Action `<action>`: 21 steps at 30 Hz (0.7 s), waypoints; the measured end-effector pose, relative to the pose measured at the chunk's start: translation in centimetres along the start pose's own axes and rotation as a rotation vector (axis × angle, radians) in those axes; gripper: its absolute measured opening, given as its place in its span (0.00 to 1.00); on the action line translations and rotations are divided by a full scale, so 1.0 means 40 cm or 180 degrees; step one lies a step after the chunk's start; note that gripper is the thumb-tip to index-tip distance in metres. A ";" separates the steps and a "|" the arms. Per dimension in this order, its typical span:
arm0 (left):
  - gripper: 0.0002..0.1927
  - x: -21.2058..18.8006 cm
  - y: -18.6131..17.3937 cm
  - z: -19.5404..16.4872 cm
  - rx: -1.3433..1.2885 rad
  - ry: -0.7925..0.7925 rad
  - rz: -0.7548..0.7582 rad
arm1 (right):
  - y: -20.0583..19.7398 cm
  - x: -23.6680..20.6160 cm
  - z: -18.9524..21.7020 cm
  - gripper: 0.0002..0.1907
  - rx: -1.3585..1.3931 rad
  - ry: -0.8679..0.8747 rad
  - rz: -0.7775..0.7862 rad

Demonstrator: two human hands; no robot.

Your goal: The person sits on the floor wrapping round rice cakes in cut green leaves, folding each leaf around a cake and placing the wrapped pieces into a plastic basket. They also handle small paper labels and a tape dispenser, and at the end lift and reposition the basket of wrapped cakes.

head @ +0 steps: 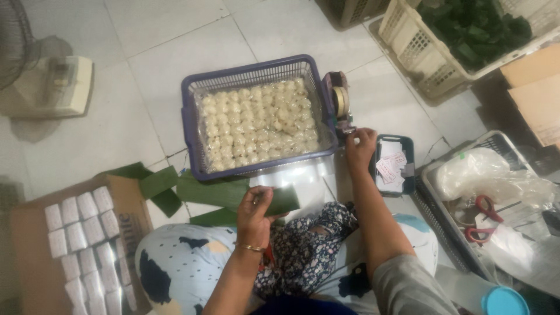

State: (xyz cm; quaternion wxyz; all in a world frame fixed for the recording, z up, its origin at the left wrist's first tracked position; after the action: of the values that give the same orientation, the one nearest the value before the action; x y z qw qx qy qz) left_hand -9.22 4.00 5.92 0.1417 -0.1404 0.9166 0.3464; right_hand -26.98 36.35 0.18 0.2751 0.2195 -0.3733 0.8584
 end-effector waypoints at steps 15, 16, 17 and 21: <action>0.08 -0.234 0.152 -0.256 0.2275 0.3406 0.0928 | -0.209 -0.077 0.434 0.06 0.1857 0.1721 0.2282; 0.08 -0.248 0.153 -0.260 0.2451 0.3391 0.0936 | -0.227 -0.102 0.489 0.06 0.2052 0.1692 0.2399; 0.07 -0.258 0.157 -0.260 0.2622 0.3372 0.0935 | -0.245 -0.127 0.537 0.05 0.2241 0.1661 0.2522; 0.06 -0.270 0.139 -0.266 0.2509 0.3130 0.0693 | -0.254 -0.203 0.671 0.06 0.2175 0.1445 0.2944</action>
State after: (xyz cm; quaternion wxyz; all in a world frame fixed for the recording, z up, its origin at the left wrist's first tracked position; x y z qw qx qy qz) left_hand -2.98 2.56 20.75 -0.2903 -0.1264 0.9422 -0.1092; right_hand -9.82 19.18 17.52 -0.1389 -0.0774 -0.0658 0.9851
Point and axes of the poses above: each hand's wrist, its own x-axis towards the middle knuckle, its own y-axis out of the palm, z = x × y, the point moved 9 cm from there along x, towards the middle knuckle, and after that the axes turned 5 degrees about -x, right-handed, at the moved point
